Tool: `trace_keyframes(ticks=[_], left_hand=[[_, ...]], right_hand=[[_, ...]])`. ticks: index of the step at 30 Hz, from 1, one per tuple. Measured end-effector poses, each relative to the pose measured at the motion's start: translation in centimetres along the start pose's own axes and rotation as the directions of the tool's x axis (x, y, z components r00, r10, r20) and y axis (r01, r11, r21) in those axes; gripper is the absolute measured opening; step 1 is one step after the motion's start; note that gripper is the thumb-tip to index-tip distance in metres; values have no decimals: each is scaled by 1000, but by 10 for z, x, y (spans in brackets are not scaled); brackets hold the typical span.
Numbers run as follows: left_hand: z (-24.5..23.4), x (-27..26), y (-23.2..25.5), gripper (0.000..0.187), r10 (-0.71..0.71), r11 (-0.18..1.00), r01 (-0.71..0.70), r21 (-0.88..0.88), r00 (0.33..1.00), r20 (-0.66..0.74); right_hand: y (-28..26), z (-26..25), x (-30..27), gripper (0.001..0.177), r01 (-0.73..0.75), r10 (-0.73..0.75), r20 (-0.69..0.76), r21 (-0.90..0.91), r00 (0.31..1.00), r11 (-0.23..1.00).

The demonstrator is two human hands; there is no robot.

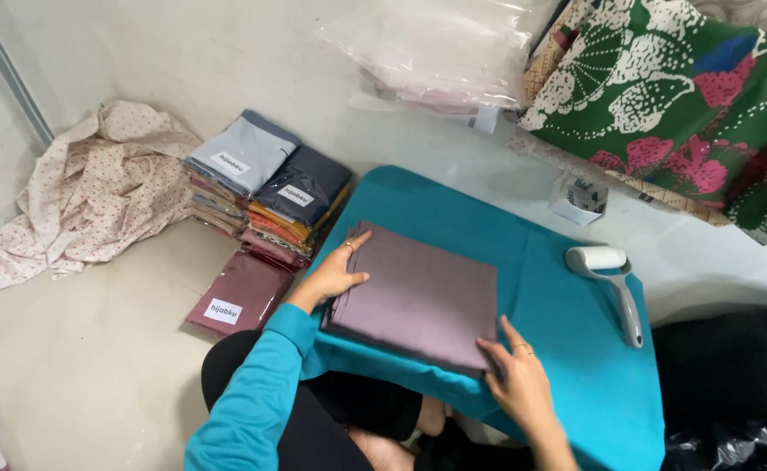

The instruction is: Cleaning a hijab with a lint roller and folding it neatly on a small table.

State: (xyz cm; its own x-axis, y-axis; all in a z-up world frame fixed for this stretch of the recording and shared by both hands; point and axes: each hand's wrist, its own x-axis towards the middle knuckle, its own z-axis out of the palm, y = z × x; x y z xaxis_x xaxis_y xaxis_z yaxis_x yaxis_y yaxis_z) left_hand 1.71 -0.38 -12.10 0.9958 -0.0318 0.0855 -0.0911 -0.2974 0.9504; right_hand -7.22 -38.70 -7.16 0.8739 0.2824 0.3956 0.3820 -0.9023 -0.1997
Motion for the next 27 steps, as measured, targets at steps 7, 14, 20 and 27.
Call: trace_keyframes(ticks=[7,14,20,27], left_hand=[[0,7,-10,92,52,985,-57,162,998,36],[14,-2,-9,90,9,930,63,361,981,-194],[33,-41,8,74,55,694,227,683,929,-365],[33,-39,-14,66,112,660,255,707,897,-427]], right_hand=[[45,-4,63,42,-142,93,163,325,982,935],[89,96,146,52,-352,251,306,343,918,871],[86,92,144,57,-543,400,367,566,840,621],[65,66,94,59,-665,418,521,519,744,538]])
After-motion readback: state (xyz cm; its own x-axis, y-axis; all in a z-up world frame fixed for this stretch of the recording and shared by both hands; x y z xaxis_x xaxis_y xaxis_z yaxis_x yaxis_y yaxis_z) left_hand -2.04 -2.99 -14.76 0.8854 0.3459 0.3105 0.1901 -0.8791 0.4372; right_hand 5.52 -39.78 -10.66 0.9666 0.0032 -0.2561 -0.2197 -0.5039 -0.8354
